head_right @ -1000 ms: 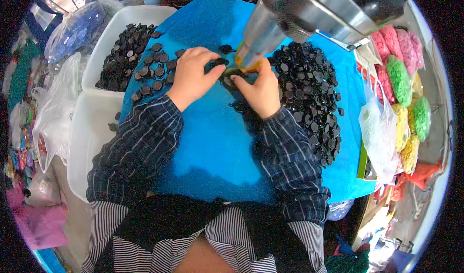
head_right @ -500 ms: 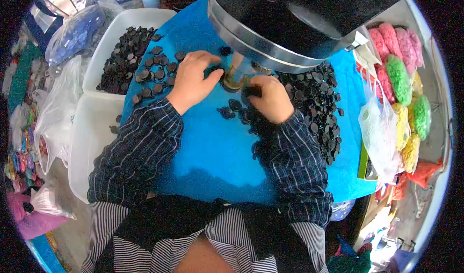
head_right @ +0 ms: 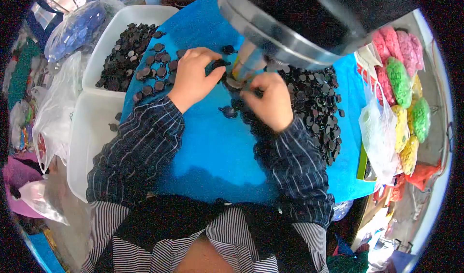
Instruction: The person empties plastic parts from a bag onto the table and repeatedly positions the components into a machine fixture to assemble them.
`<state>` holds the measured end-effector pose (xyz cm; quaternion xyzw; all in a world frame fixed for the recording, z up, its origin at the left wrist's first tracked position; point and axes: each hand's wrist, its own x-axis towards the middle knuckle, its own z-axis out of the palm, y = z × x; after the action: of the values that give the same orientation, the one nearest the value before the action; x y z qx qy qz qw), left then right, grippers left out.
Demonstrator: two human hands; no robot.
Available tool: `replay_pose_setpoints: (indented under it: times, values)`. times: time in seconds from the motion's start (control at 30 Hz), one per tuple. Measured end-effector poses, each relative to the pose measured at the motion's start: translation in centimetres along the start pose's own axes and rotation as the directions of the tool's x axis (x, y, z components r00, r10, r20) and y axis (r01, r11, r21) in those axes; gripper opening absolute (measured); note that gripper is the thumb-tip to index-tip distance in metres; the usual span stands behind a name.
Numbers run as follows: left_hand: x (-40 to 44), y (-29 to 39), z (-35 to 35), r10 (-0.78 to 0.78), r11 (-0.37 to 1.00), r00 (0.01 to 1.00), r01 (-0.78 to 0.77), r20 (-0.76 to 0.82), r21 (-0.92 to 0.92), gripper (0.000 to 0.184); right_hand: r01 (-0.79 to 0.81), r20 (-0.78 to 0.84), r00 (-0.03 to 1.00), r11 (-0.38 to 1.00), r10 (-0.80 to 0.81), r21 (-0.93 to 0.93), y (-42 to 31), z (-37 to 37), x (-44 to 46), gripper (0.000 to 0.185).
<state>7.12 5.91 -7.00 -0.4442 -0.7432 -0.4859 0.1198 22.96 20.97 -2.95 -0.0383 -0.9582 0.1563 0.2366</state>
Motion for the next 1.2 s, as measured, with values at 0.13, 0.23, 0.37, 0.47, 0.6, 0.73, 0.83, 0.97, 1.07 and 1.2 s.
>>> replay_pose_setpoints:
  times: [0.13,0.23,0.37,0.47,0.6,0.73,0.83,0.97,1.07,1.2]
  values:
    - [-0.1,0.4,0.3,0.022,1.000,1.000,-0.022,-0.019,0.014,0.023,0.221,0.289,0.924,0.967,-0.249,0.128,-3.7,0.2,-0.3,0.031]
    - [0.0,0.3,0.0,0.037,0.999,0.999,-0.037,0.003,-0.014,0.023,-0.098,0.292,0.955,0.984,0.051,0.148,-3.5,-0.7,-0.3,0.028]
    - [-0.1,0.5,0.7,0.115,0.989,0.991,-0.108,0.063,-0.105,0.023,-0.460,0.261,0.886,0.650,0.384,0.605,0.5,-1.6,-0.9,0.026]
    - [0.1,0.7,1.0,0.245,0.963,0.968,-0.238,0.048,-0.127,0.023,-0.393,0.214,0.879,0.395,0.425,0.831,1.8,0.2,-0.4,0.026]
    - [0.3,0.6,0.3,0.050,0.999,0.998,-0.049,0.035,-0.004,0.023,-0.252,0.084,0.934,0.470,0.348,0.846,1.3,2.5,0.9,0.026]
    - [-0.1,0.1,0.0,-0.010,1.000,1.000,0.010,-0.015,0.000,0.022,-0.269,0.069,0.961,0.842,0.268,0.468,0.6,2.0,0.9,0.021]
    - [0.0,0.2,0.5,-0.016,1.000,1.000,0.016,-0.005,-0.007,0.021,-0.089,0.076,0.993,0.996,0.090,-0.021,-0.4,0.1,0.1,0.019]
    - [-0.1,0.5,0.3,-0.009,1.000,1.000,0.009,-0.014,-0.007,0.022,-0.157,0.230,0.957,0.982,0.177,-0.104,-1.8,0.4,0.2,0.020]
    - [-0.1,0.0,0.3,0.023,0.995,0.999,-0.020,0.024,-0.101,0.022,-0.454,0.291,0.873,0.869,0.391,0.197,0.4,-0.5,0.1,0.017]
    - [-0.3,0.6,1.1,0.157,0.986,0.985,-0.153,0.066,-0.060,0.023,-0.423,0.244,0.855,0.343,0.458,0.839,2.3,-1.0,-0.6,0.020]
